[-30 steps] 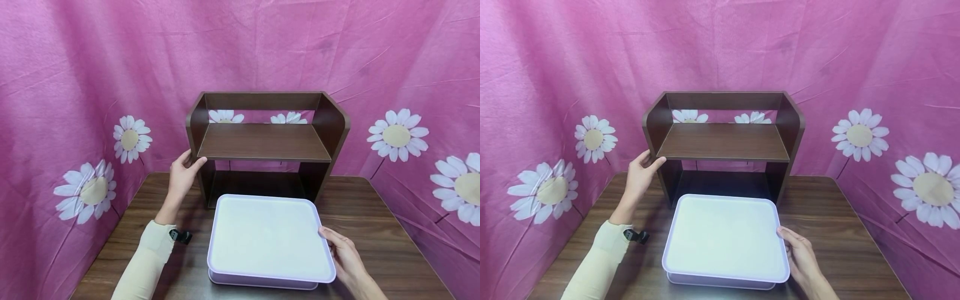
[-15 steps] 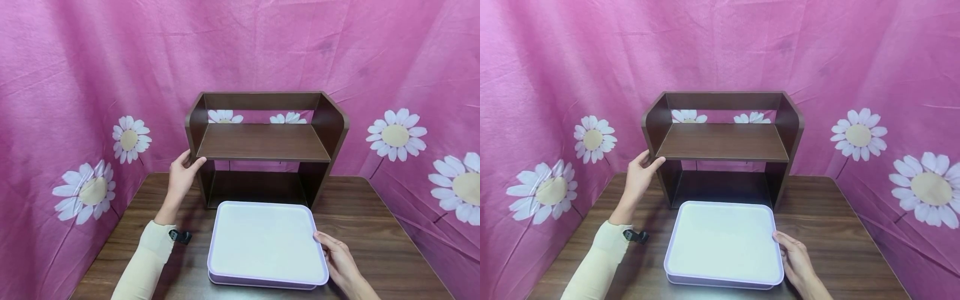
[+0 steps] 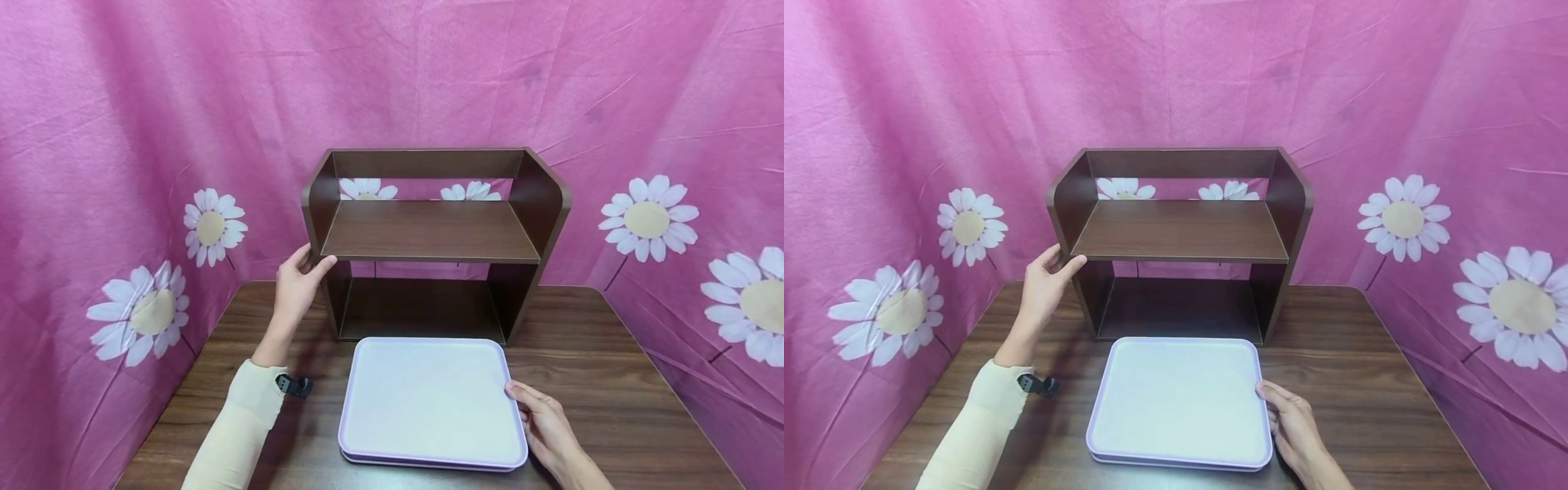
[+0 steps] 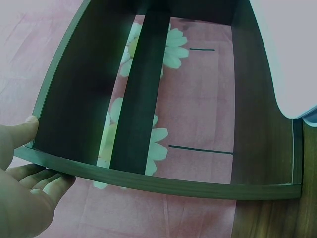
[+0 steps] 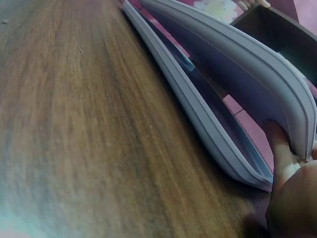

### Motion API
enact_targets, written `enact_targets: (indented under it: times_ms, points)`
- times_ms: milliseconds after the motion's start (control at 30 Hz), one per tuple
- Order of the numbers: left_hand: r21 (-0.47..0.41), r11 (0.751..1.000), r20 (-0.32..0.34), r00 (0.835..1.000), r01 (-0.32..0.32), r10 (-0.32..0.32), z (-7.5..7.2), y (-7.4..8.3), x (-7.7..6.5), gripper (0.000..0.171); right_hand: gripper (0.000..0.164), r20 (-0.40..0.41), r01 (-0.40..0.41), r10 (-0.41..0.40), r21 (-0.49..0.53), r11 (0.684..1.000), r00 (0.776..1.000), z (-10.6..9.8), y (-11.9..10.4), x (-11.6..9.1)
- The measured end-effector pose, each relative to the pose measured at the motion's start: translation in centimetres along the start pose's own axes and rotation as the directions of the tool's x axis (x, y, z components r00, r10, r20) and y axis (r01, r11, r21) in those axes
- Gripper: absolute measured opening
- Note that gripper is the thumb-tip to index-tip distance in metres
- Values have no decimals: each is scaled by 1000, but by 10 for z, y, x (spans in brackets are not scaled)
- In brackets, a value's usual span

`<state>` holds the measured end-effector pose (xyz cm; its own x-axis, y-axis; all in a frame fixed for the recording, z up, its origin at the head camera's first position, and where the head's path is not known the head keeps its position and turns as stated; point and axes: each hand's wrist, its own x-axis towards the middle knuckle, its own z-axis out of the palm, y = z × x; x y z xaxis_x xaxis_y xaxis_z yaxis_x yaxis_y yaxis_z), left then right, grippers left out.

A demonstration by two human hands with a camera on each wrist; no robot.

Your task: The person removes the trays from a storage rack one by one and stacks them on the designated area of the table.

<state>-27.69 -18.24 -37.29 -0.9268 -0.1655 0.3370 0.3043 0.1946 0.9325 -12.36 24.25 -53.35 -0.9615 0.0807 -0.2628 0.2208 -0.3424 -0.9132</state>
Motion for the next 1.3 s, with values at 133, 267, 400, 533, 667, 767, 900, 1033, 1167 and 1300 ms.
enact_targets:
  times_ms: [133,267,400,533,667,767,900,1033,1167,1300]
  points:
    - [-2,1000,4,1000,7,-7,0,0,-1,61,28,-3,-9,9,3,1000,1000,1,1,0]
    - [1,1000,1,1000,1,-1,0,-1,0,61,25,-30,-23,22,-13,1000,999,2,1,0]
    - [6,1000,-3,1000,-3,3,1,-2,0,60,23,-55,-46,44,-39,998,998,3,-1,1]
    - [8,1000,-4,1000,-3,3,0,-2,0,60,23,-65,-57,54,-57,997,996,4,-1,2]
    - [12,1000,-3,1000,0,0,0,-2,0,61,16,-89,-82,71,-118,990,993,5,-2,3]
    - [17,1000,0,1000,0,0,0,-2,0,60,24,-128,-105,78,-219,970,989,6,-2,3]
    - [28,1000,0,1000,-6,6,0,-2,0,60,48,-156,-95,34,-397,913,987,9,-4,4]
    - [24,1000,2,1000,-3,3,0,-3,1,60,43,-136,-34,-58,-593,804,989,12,-10,4]
    - [23,1000,4,1000,3,-3,-1,-3,1,61,35,-80,46,-173,-782,621,982,13,-18,4]
    - [28,1000,2,1000,3,-3,0,-3,1,61,30,-13,112,-260,-880,461,966,12,-22,3]
